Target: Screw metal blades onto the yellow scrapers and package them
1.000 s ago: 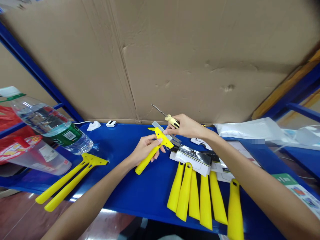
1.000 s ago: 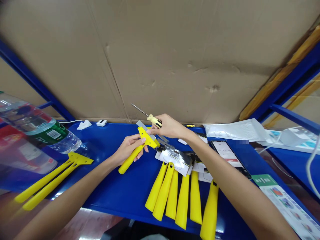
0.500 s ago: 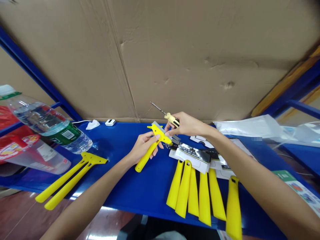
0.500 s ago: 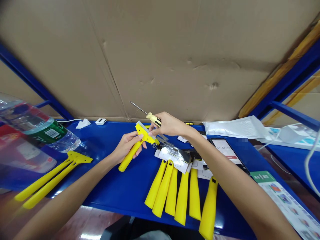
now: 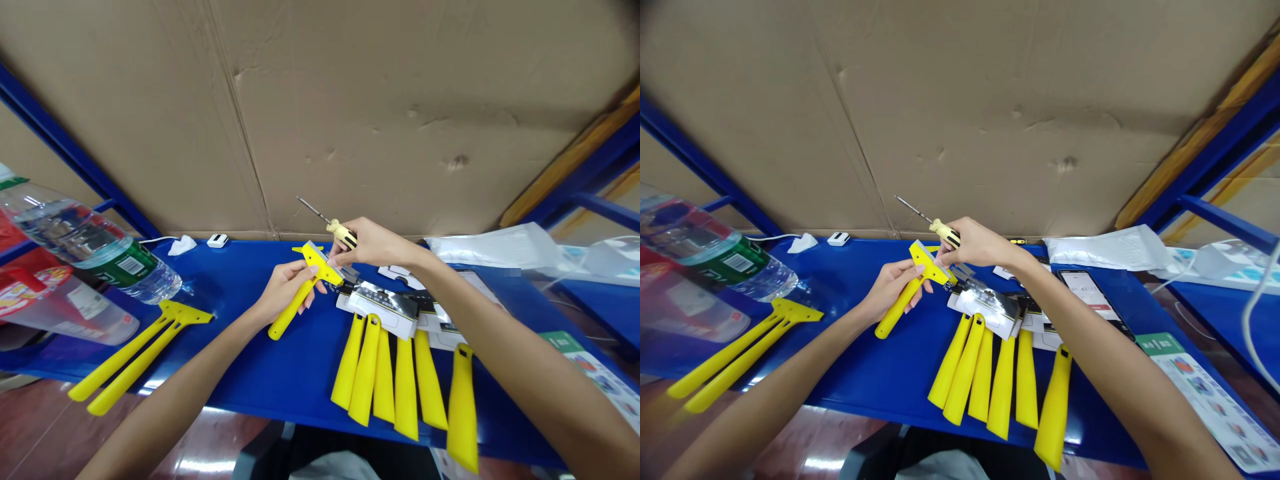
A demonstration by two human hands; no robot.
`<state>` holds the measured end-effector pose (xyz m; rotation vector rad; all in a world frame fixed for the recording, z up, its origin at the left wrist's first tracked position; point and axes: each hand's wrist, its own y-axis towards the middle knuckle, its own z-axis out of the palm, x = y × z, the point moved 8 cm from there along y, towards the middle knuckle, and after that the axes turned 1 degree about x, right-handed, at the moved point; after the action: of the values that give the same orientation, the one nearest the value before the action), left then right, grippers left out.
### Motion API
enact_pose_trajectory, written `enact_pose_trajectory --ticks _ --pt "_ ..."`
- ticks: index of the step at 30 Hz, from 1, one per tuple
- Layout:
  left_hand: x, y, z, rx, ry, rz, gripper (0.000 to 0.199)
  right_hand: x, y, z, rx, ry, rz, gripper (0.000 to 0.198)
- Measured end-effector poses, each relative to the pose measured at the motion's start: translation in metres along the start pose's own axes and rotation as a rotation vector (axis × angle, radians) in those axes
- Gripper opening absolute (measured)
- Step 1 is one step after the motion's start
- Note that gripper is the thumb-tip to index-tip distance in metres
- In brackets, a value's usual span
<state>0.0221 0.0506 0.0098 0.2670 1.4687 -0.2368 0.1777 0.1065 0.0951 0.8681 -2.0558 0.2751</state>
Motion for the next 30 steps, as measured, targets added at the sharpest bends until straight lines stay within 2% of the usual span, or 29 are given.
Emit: enact_pose_trajectory --ticks 10,30 --pt "0.0011 0.0005 -0.0032 -0.022 0.05 0.006 0.038 0.0031 -0.001 -0.0003 -0.008 -0.061 -0.006 0.02" --pt "-0.0005 -0.0004 -0.0012 -0.021 0.062 0.027 0.04 -0.0007 0.001 0.0011 -0.028 -0.033 -0.017 0.02"
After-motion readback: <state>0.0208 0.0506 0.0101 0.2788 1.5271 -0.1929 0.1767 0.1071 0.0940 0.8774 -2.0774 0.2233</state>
